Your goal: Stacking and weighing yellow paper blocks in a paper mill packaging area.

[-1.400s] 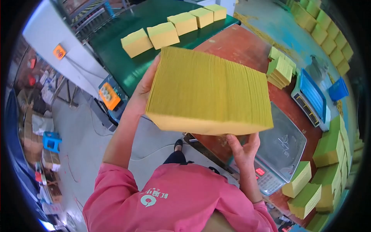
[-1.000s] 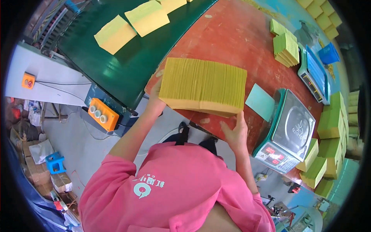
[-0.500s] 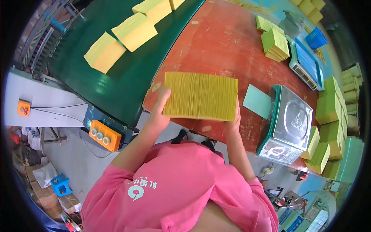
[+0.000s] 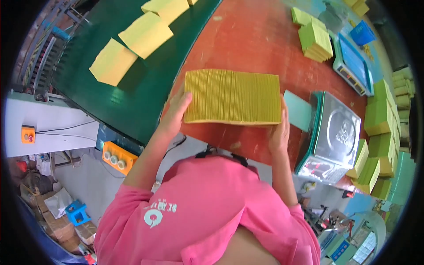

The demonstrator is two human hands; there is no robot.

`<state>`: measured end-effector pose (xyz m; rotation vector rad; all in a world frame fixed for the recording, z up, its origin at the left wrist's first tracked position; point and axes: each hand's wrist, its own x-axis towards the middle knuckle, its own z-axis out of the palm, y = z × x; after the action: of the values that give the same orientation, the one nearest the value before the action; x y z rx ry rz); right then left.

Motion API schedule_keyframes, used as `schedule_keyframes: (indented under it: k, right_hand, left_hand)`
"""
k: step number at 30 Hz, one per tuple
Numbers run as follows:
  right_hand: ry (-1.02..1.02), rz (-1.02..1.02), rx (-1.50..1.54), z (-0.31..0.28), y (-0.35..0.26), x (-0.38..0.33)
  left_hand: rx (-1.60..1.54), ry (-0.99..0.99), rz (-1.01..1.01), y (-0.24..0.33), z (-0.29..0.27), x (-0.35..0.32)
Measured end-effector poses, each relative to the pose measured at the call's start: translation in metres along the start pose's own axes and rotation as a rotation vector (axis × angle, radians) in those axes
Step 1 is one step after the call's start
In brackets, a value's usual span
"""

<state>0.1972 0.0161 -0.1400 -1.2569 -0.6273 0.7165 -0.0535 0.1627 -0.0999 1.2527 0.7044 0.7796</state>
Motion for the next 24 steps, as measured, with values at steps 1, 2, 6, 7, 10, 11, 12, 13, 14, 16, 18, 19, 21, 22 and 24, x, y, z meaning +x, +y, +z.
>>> schedule_keyframes:
  k: [1,2,6,7,10,11,12,13,14,16,18,19,21,22,24]
  right_hand:
    - [0.006,0.008,0.002,-0.002,-0.003,-0.003]
    - [-0.025,0.039,0.009,-0.006,-0.006,-0.006]
    - [-0.026,0.102,0.022,-0.025,-0.002,0.004]
    - [-0.038,0.133,0.059,-0.025,-0.001,0.009]
    - [-0.036,0.044,-0.054,0.000,0.009,0.014]
    - [-0.056,-0.095,-0.191,0.007,0.011,0.013]
    - [-0.058,0.015,-0.007,0.010,0.007,0.013]
    - [-0.053,0.011,-0.008,0.005,0.012,0.012]
    - [-0.054,-0.034,-0.196,-0.002,0.022,0.010]
    - [-0.063,-0.066,-0.385,-0.013,0.029,0.000]
    - [-0.013,-0.125,-0.445,-0.017,0.029,-0.009]
    - [-0.007,-0.124,-0.444,-0.019,0.030,-0.009]
    - [0.000,0.073,0.052,-0.026,0.032,-0.006]
    - [0.003,0.066,0.055,-0.032,0.034,-0.001]
    - [-0.049,0.067,-0.090,-0.043,0.029,0.002]
  left_hand:
    - [-0.042,-0.089,-0.030,0.001,-0.003,0.002]
    - [-0.039,-0.092,-0.039,-0.003,-0.003,-0.002]
    - [-0.490,0.075,-0.141,-0.029,-0.008,-0.006]
    - [-0.563,0.078,-0.122,-0.035,-0.012,-0.004]
    - [-0.141,0.163,0.036,-0.061,0.004,-0.002]
    - [-0.143,0.156,0.035,-0.058,0.011,0.000]
    - [-0.281,0.103,-0.029,-0.035,0.025,0.006]
    - [-0.418,0.050,-0.091,-0.013,0.037,0.010]
    - [-0.419,0.045,-0.089,0.005,0.044,0.012]
    - [-0.280,-0.006,-0.039,0.026,0.054,0.002]
    - [-0.251,-0.031,-0.043,0.027,0.052,-0.001]
    - [-0.221,-0.065,-0.042,0.029,0.049,0.001]
    - [-0.026,-0.108,-0.068,-0.001,0.030,0.011]
    - [0.172,-0.142,-0.086,-0.005,0.028,0.019]
    - [0.182,-0.144,-0.037,-0.001,0.041,0.019]
